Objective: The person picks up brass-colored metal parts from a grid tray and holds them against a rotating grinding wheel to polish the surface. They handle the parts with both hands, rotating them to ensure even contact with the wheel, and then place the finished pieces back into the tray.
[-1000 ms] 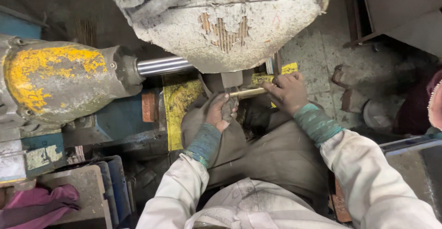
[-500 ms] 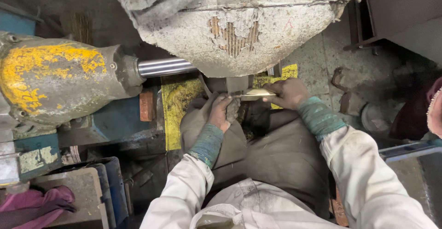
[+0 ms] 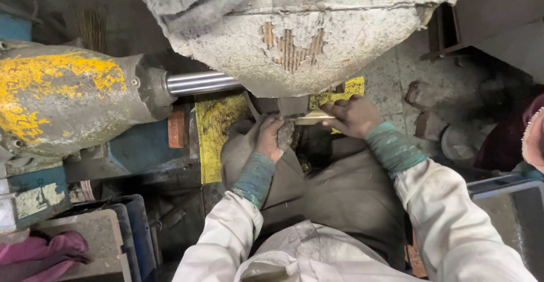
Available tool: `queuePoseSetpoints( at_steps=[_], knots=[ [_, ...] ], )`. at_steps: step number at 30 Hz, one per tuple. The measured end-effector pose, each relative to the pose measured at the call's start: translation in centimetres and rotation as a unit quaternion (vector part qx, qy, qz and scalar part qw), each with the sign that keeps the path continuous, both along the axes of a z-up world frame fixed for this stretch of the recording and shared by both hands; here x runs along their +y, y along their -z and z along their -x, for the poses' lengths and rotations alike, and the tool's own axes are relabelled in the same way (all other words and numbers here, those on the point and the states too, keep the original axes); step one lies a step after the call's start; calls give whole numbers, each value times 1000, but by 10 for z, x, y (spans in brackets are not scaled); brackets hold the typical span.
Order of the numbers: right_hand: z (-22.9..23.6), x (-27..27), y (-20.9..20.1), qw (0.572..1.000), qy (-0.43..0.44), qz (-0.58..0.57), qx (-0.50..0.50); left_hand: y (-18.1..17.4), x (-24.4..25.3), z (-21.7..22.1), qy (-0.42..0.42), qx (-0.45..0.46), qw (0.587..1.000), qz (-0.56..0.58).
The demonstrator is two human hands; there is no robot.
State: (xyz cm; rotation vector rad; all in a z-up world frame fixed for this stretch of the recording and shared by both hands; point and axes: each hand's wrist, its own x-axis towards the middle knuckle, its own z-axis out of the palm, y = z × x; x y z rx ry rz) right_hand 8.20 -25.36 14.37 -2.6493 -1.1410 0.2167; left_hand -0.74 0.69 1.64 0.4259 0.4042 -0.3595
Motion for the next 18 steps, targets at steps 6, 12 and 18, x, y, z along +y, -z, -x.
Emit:
queuePoseSetpoints(
  at_steps=[6,12,18],
  knots=[
    [-13,2,19,965,81,122,216,-2,-1,-5,-6,32,999,-39],
    [9,3,19,998,9,55,-37,-13,-1,1,-1,15,999,-39],
    [10,6,15,993,8,-4,-121,-13,-5,-1,-14,42,998,-47]
  ],
)
